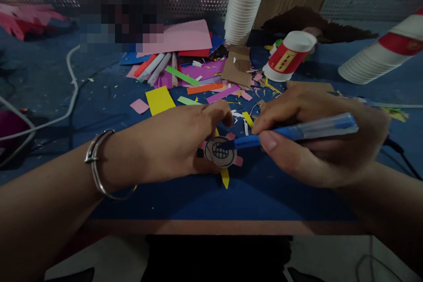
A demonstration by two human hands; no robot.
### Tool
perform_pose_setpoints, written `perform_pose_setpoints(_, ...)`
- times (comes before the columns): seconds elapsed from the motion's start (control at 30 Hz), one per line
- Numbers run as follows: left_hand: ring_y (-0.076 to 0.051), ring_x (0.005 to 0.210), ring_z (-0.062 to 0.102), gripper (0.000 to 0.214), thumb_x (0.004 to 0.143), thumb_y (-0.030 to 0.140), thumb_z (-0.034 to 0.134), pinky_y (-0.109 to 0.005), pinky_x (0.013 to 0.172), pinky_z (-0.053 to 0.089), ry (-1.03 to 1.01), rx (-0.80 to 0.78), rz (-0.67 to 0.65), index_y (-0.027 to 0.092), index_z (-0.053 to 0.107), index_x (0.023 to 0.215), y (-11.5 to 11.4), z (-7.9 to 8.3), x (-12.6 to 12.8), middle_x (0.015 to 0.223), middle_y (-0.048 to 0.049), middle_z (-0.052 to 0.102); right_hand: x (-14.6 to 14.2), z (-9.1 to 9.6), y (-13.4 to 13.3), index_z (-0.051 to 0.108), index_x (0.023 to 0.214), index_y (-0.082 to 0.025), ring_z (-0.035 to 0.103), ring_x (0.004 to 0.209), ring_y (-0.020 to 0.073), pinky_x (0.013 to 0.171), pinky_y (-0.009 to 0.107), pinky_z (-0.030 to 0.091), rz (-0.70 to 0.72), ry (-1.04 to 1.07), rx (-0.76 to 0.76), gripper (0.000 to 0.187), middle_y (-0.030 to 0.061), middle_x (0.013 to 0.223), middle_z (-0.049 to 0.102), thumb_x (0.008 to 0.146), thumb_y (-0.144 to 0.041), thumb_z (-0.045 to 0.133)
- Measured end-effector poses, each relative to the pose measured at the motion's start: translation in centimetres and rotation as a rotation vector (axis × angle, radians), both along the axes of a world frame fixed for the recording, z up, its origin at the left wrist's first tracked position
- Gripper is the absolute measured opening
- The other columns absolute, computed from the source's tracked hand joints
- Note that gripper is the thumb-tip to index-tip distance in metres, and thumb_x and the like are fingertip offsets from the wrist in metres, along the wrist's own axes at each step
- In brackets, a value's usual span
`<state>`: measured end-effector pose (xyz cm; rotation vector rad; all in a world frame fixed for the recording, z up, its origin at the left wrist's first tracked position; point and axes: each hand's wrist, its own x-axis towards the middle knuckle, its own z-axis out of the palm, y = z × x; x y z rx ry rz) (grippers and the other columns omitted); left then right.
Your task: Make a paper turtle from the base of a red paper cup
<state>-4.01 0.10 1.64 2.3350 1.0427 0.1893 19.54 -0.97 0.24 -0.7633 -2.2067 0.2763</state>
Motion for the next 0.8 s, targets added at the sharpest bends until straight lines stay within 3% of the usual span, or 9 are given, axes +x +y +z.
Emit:
perform_pose_setpoints(0.23, -0.030, 0.102, 0.075, 0.049, 0.093, 0.052, 0.076, -0.036, 0.079, 0.050, 0.030, 0.027, 0.010, 0.022, 0.058, 0.127, 0.03, -0.14, 0.07, 0.108, -0.0083, 0.077, -0.12, -0.13, 0.19, 0.058, 0.085, -0.027, 0.063, 0.056, 0.0166, 0.050, 0.033, 0.050, 0.034, 0.007, -0.019, 0.014, -0.0019, 0.071, 0.070, 0.094, -0.016, 0.056)
perform_pose_setpoints(0.5, -0.031, 0.103, 0.075, 0.048, 0.090, 0.051, 0.079, -0.036, 0.077, 0.051, 0.026, 0.028, 0.023, 0.022, 0.059, 0.123, 0.03, -0.22, 0.18, 0.110, -0.0099, 0.078, 0.28, 0.14, 0.30, 0.057, 0.083, -0.027, 0.059, 0.055, 0.0165, 0.049, 0.033, 0.046, 0.035, -0.014, -0.032, 0.015, -0.0023, 0.070, 0.067, 0.093, -0.016, 0.056)
perform_pose_setpoints(0.8, -0.033, 0.104, 0.075, 0.058, 0.088, 0.051, 0.082, -0.039, 0.079, 0.053, 0.037, 0.020, 0.028, 0.019, 0.063, 0.133, 0.10, -0.42, 0.04, 0.115, -0.0120, 0.077, 0.60, 0.45, 0.15, 0.054, 0.080, -0.027, 0.059, 0.055, 0.0178, 0.050, 0.035, 0.043, 0.011, -0.039, -0.028, 0.017, -0.0022, 0.066, 0.064, 0.094, -0.018, 0.056)
